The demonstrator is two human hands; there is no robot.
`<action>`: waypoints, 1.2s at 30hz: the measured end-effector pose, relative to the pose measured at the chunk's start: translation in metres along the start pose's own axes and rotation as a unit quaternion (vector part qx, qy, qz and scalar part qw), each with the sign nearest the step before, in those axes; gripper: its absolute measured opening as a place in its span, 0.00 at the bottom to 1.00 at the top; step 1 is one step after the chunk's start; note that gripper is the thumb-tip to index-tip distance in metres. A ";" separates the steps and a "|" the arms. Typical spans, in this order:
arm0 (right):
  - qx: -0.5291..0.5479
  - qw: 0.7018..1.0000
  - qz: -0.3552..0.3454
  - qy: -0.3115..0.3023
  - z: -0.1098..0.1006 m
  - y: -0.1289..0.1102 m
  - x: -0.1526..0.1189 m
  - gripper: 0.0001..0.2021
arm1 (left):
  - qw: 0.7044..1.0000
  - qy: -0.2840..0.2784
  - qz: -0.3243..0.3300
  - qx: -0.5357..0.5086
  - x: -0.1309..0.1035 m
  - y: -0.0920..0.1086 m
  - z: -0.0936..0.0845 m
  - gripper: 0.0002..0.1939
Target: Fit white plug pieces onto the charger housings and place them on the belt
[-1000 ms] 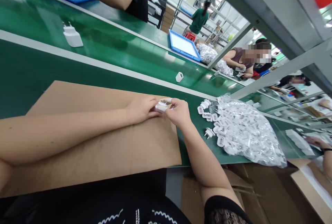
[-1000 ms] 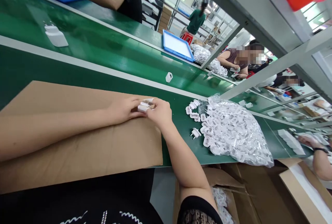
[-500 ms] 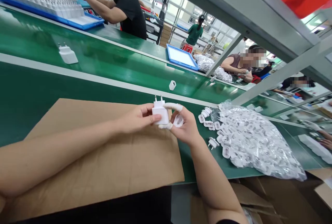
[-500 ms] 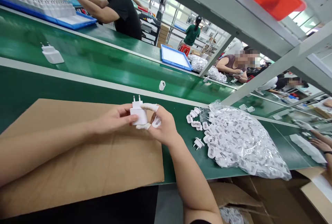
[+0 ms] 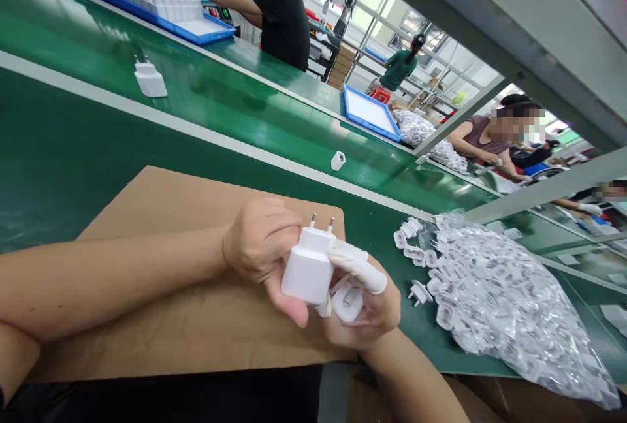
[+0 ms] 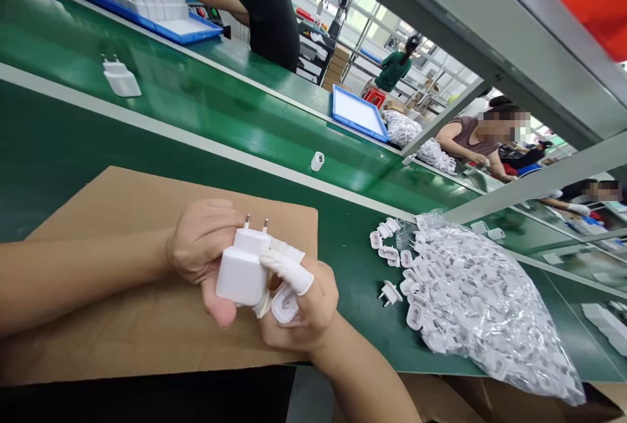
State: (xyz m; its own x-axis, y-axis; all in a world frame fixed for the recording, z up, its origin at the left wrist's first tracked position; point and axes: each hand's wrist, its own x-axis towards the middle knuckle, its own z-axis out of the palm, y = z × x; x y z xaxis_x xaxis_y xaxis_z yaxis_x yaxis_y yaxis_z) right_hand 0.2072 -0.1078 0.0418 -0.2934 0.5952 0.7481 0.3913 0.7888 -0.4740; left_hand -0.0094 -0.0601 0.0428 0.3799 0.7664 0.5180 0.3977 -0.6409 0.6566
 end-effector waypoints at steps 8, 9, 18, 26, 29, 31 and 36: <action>0.032 0.984 0.158 -0.073 0.009 0.043 0.042 0.25 | 0.981 -0.027 -0.122 -0.151 0.018 -0.018 0.013 0.29; 0.038 0.973 0.209 -0.091 0.010 0.051 0.046 0.26 | 0.967 -0.047 -0.173 -0.180 0.021 -0.022 0.017 0.28; 0.466 0.755 0.461 0.032 0.006 0.098 0.057 0.26 | 0.948 0.014 -0.317 -0.008 0.059 -0.061 0.001 0.22; 0.489 0.722 0.488 0.037 0.010 0.114 0.056 0.21 | 0.896 0.141 -0.377 0.189 0.134 -0.148 -0.046 0.20; 0.471 0.741 0.478 0.025 0.009 0.110 0.055 0.20 | 0.878 0.135 -0.411 0.203 0.144 -0.167 -0.051 0.24; 0.458 0.756 0.467 0.020 0.007 0.106 0.055 0.19 | 0.859 0.150 -0.434 0.228 0.144 -0.169 -0.049 0.30; 0.454 0.771 0.446 0.020 0.004 0.096 0.057 0.21 | 0.903 0.205 -0.213 0.312 0.140 -0.157 -0.035 0.36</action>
State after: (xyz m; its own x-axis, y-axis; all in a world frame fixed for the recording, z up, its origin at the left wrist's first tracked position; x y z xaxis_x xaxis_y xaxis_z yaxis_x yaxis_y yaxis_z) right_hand 0.2243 0.0024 0.0375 -0.2258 0.9724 -0.0582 -0.3555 -0.1379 -0.9245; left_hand -0.0480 0.1493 0.0321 -0.2098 0.8185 0.5348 0.8764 -0.0851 0.4740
